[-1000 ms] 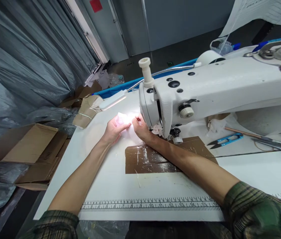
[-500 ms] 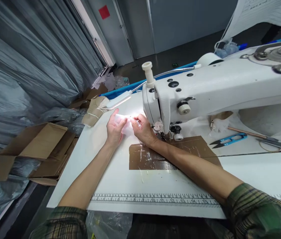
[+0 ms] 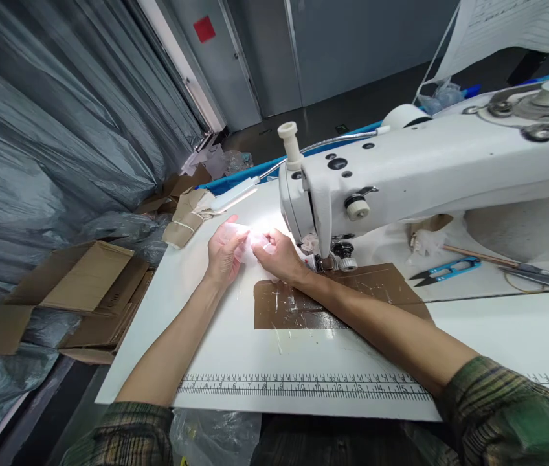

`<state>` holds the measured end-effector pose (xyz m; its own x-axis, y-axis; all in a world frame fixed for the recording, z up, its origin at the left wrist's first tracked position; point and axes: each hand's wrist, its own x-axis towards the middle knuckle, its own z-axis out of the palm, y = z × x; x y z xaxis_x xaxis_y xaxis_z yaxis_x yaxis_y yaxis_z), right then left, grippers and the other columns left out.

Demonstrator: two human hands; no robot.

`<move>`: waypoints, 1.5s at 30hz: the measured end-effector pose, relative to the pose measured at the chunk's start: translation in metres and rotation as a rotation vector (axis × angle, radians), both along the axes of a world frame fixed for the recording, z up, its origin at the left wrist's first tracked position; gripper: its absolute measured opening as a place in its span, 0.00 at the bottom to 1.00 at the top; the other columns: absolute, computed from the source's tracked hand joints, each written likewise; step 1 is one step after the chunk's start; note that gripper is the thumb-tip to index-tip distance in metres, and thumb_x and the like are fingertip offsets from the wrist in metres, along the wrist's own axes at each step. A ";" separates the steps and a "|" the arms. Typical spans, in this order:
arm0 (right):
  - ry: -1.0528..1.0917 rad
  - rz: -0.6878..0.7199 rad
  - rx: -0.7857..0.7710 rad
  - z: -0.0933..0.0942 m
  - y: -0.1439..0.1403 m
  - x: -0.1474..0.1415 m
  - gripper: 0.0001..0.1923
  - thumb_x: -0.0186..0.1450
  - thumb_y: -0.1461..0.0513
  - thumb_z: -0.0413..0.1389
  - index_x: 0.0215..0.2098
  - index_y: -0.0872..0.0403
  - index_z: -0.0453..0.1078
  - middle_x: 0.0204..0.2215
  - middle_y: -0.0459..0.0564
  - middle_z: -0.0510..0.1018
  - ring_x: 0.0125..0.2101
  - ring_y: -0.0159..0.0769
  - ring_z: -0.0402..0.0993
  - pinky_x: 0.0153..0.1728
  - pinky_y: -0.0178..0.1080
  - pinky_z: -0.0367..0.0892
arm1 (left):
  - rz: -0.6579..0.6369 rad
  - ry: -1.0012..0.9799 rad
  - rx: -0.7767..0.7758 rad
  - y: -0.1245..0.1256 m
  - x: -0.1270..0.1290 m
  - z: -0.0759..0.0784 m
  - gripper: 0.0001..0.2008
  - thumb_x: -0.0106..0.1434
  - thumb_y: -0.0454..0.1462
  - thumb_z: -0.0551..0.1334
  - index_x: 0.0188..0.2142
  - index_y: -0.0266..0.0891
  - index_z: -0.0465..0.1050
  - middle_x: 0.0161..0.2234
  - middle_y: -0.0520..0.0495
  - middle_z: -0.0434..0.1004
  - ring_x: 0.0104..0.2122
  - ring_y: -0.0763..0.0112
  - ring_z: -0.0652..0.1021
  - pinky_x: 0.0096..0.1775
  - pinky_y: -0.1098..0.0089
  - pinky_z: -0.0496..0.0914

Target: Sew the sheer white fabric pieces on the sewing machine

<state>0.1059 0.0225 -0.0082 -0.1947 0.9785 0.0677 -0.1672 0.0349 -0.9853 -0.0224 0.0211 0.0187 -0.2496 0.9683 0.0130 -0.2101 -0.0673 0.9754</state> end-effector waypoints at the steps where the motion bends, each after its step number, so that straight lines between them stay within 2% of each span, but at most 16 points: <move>1: 0.036 0.026 -0.081 0.003 -0.004 0.001 0.10 0.54 0.58 0.60 0.32 0.52 0.66 0.25 0.44 0.75 0.24 0.34 0.72 0.23 0.35 0.66 | -0.020 -0.013 -0.011 -0.001 -0.001 0.002 0.41 0.47 0.37 0.74 0.60 0.41 0.64 0.33 0.52 0.77 0.32 0.75 0.77 0.38 0.75 0.71; 5: 0.223 0.023 -0.294 0.016 -0.026 0.009 0.12 0.54 0.57 0.60 0.35 0.53 0.68 0.23 0.44 0.75 0.23 0.33 0.72 0.21 0.34 0.67 | -0.219 -0.041 -0.025 -0.018 -0.006 0.009 0.43 0.53 0.45 0.71 0.65 0.54 0.55 0.44 0.49 0.78 0.42 0.66 0.80 0.43 0.68 0.73; 7: 0.302 0.027 -0.328 0.020 -0.040 0.015 0.14 0.53 0.58 0.62 0.36 0.53 0.69 0.25 0.44 0.76 0.23 0.32 0.72 0.22 0.34 0.68 | -0.300 -0.034 -0.013 -0.033 -0.007 0.011 0.37 0.54 0.48 0.71 0.62 0.57 0.61 0.49 0.47 0.78 0.47 0.62 0.79 0.45 0.65 0.73; 10: 0.343 0.042 -0.308 0.018 -0.060 0.023 0.14 0.52 0.57 0.64 0.36 0.53 0.70 0.29 0.45 0.79 0.25 0.31 0.73 0.24 0.34 0.69 | -0.387 -0.018 -0.022 -0.057 -0.004 0.010 0.22 0.55 0.52 0.69 0.45 0.44 0.79 0.53 0.41 0.76 0.52 0.54 0.76 0.49 0.60 0.72; 12: 0.311 0.028 -0.278 0.014 -0.073 0.027 0.14 0.53 0.56 0.64 0.35 0.52 0.70 0.31 0.46 0.79 0.25 0.32 0.74 0.24 0.35 0.70 | -0.400 0.001 -0.034 -0.068 0.003 0.007 0.21 0.55 0.53 0.68 0.36 0.38 0.82 0.53 0.37 0.76 0.53 0.52 0.75 0.50 0.60 0.72; 15: 0.205 0.064 -0.222 0.006 -0.092 0.039 0.14 0.55 0.54 0.64 0.35 0.52 0.69 0.29 0.45 0.77 0.23 0.32 0.73 0.24 0.37 0.71 | -0.320 0.019 -0.024 -0.077 0.019 0.004 0.18 0.54 0.48 0.70 0.37 0.37 0.81 0.48 0.39 0.80 0.49 0.56 0.78 0.49 0.62 0.72; 17: 0.080 0.143 -0.119 0.001 -0.106 0.053 0.12 0.59 0.55 0.62 0.36 0.52 0.69 0.28 0.45 0.76 0.25 0.33 0.73 0.26 0.37 0.72 | -0.266 0.037 -0.021 -0.080 0.032 0.003 0.16 0.52 0.44 0.73 0.37 0.38 0.79 0.44 0.42 0.81 0.44 0.60 0.80 0.47 0.63 0.74; 20: -0.252 0.220 0.165 -0.004 -0.123 0.090 0.07 0.64 0.59 0.56 0.39 0.52 0.72 0.32 0.48 0.78 0.30 0.35 0.75 0.31 0.39 0.73 | -0.277 0.082 -0.036 -0.084 0.048 0.001 0.16 0.49 0.39 0.75 0.35 0.38 0.77 0.41 0.44 0.81 0.39 0.63 0.82 0.44 0.63 0.75; 22: -0.496 0.137 0.403 -0.007 -0.127 0.127 0.10 0.65 0.62 0.53 0.43 0.52 0.73 0.37 0.51 0.79 0.35 0.37 0.76 0.37 0.43 0.73 | -0.326 0.085 -0.033 -0.089 0.056 -0.001 0.15 0.48 0.38 0.75 0.35 0.38 0.77 0.39 0.45 0.81 0.37 0.64 0.82 0.44 0.63 0.76; 24: -0.709 -0.054 0.598 -0.012 -0.123 0.171 0.13 0.66 0.62 0.52 0.46 0.53 0.73 0.40 0.56 0.78 0.40 0.42 0.75 0.42 0.46 0.72 | -0.382 0.062 -0.011 -0.094 0.062 -0.004 0.14 0.49 0.38 0.75 0.34 0.38 0.77 0.38 0.46 0.81 0.36 0.65 0.82 0.42 0.62 0.78; 27: -1.065 -0.348 0.706 -0.019 -0.111 0.237 0.17 0.67 0.60 0.48 0.49 0.55 0.74 0.45 0.63 0.77 0.47 0.48 0.73 0.47 0.50 0.69 | -0.443 0.029 0.023 -0.102 0.068 -0.010 0.11 0.51 0.37 0.75 0.34 0.39 0.79 0.38 0.47 0.81 0.37 0.65 0.82 0.42 0.61 0.79; 28: -1.187 -0.367 0.708 -0.021 -0.108 0.254 0.19 0.68 0.61 0.47 0.51 0.57 0.73 0.47 0.65 0.76 0.49 0.50 0.72 0.50 0.51 0.67 | -0.454 0.021 0.025 -0.104 0.070 -0.012 0.11 0.51 0.37 0.75 0.34 0.39 0.80 0.38 0.47 0.81 0.37 0.65 0.82 0.43 0.61 0.79; 31: -1.439 -0.241 0.670 -0.023 -0.105 0.284 0.22 0.68 0.64 0.44 0.55 0.65 0.70 0.48 0.68 0.75 0.49 0.55 0.71 0.49 0.54 0.67 | -0.465 0.011 0.014 -0.108 0.071 -0.016 0.14 0.51 0.37 0.75 0.38 0.40 0.81 0.40 0.46 0.82 0.39 0.64 0.82 0.46 0.59 0.79; 36: -1.591 -0.147 0.679 -0.023 -0.104 0.290 0.21 0.70 0.58 0.44 0.51 0.60 0.73 0.40 0.64 0.76 0.41 0.55 0.72 0.40 0.53 0.68 | -0.417 0.089 0.040 -0.107 0.069 -0.022 0.16 0.50 0.37 0.75 0.40 0.41 0.81 0.43 0.45 0.82 0.46 0.60 0.81 0.51 0.57 0.77; 40: -1.509 -0.157 0.760 -0.024 -0.099 0.293 0.20 0.71 0.54 0.44 0.44 0.54 0.75 0.39 0.60 0.75 0.41 0.52 0.71 0.42 0.53 0.66 | -0.400 0.159 0.076 -0.107 0.069 -0.023 0.17 0.50 0.38 0.74 0.40 0.41 0.81 0.43 0.44 0.82 0.47 0.60 0.80 0.49 0.58 0.78; 45: -1.304 -0.261 0.743 -0.020 -0.107 0.274 0.17 0.71 0.54 0.45 0.35 0.52 0.72 0.35 0.59 0.76 0.39 0.50 0.72 0.43 0.52 0.67 | -0.373 0.184 0.123 -0.111 0.071 -0.022 0.17 0.51 0.37 0.73 0.41 0.38 0.79 0.40 0.45 0.82 0.39 0.65 0.81 0.43 0.63 0.80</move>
<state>0.3796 -0.0843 -0.0283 -0.3385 0.8167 0.4674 0.8673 0.4634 -0.1817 0.0486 -0.0899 -0.0036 0.1344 0.9801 0.1460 -0.0658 -0.1382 0.9882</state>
